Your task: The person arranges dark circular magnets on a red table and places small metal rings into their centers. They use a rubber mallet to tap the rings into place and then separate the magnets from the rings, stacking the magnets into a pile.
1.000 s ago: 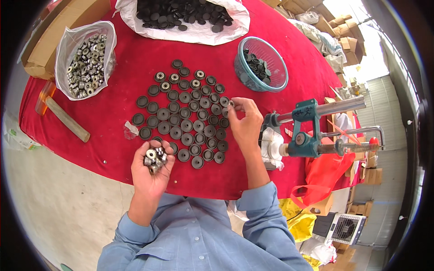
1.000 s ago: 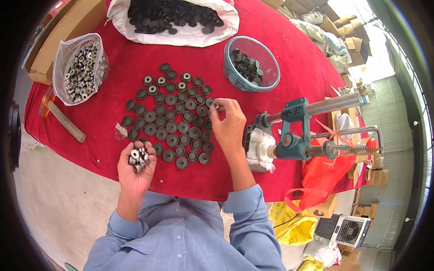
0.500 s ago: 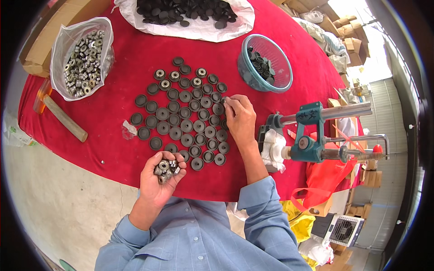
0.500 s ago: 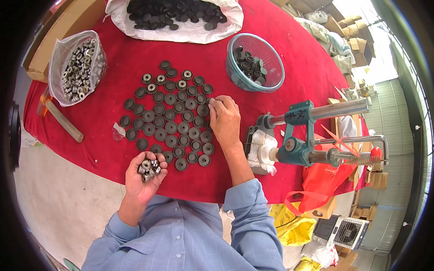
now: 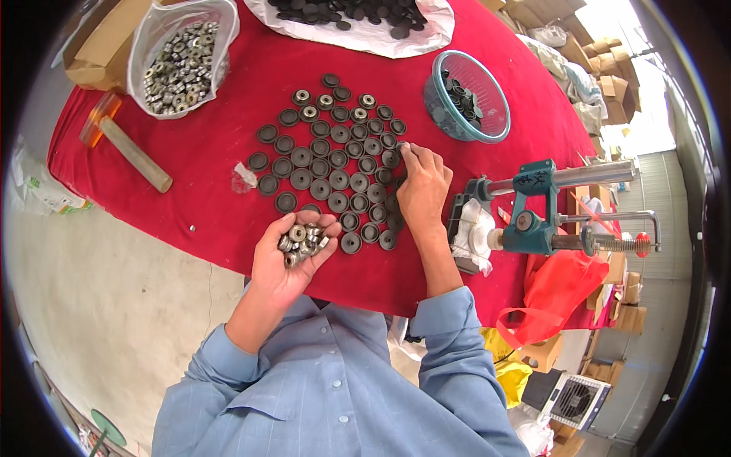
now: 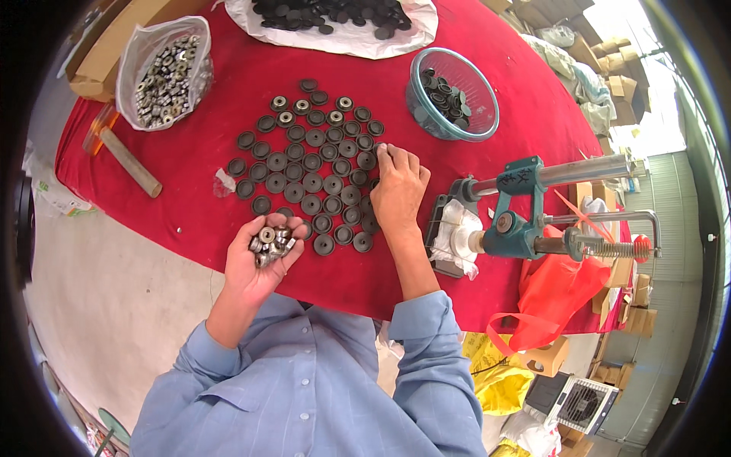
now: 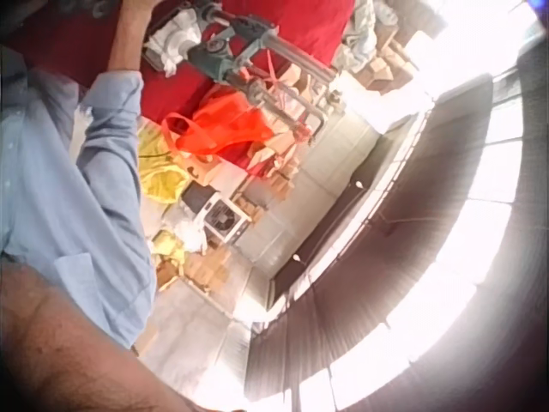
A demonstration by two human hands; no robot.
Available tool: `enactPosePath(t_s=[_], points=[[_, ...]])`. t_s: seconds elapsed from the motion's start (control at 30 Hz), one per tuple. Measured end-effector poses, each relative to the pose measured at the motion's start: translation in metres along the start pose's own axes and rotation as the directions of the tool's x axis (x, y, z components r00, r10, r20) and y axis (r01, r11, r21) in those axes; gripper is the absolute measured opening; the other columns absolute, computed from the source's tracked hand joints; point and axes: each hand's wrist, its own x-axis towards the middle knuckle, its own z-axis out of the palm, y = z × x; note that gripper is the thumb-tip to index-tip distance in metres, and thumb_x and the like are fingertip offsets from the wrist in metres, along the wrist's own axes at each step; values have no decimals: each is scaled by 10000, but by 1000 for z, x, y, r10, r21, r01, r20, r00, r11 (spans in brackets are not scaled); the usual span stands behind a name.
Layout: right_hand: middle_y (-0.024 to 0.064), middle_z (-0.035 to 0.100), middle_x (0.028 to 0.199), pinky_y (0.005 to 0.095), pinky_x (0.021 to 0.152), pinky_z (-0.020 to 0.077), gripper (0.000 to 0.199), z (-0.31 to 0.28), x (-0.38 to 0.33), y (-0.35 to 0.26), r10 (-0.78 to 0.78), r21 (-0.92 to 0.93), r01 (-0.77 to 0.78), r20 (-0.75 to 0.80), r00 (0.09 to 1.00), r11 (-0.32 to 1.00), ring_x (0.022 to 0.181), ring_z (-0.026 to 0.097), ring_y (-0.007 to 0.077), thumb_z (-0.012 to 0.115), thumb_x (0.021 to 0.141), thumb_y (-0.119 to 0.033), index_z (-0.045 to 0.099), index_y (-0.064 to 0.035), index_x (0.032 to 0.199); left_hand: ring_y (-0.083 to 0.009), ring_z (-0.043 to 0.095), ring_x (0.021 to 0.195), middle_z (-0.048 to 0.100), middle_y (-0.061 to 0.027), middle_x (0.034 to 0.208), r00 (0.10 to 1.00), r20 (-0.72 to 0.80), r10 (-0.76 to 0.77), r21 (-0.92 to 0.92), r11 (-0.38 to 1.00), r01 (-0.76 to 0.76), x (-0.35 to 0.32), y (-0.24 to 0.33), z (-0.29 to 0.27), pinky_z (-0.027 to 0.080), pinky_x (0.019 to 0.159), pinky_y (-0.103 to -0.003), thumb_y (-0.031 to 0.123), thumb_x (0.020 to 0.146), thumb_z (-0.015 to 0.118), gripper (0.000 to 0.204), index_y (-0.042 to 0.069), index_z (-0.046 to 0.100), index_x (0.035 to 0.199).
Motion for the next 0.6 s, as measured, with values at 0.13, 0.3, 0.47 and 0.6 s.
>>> enactPosePath(t_s=[0.13,0.3,0.47,0.6], points=[[93,724,1284,472,1032,484,465,-2,-1,3,70,79,-70,1,998,994,1242,658,308,618,880,61,741,-73,1308,-434,673,1280,694,-277,1298,999,48,-17,-34,999,19,5,0,-1,641,1023,-543,233,1110,519,346,-66,653,1221],[133,707,1275,453,1027,529,348,-57,-14,-45,96,551,-84,6,995,831,1197,686,335,665,881,37,741,-41,1211,-434,654,1313,690,-274,1335,999,39,12,-10,1000,-12,6,2,0,600,1079,-556,251,1115,498,373,-60,653,1251],[111,704,1252,410,965,551,250,-83,-46,-102,-341,624,264,5,940,736,1132,700,305,727,866,-14,731,-31,1115,-416,640,1337,688,-267,1358,995,102,23,18,1000,-25,7,1,-7,577,1105,-552,254,1114,487,361,-33,661,1246],[90,714,1228,412,941,552,193,-79,-54,-97,-395,547,322,18,919,773,1115,709,270,734,870,-37,725,-50,1062,-431,624,1355,680,-274,1362,992,129,-2,-8,1000,3,8,-1,-5,568,1129,-544,260,1118,484,357,-32,648,1242]])
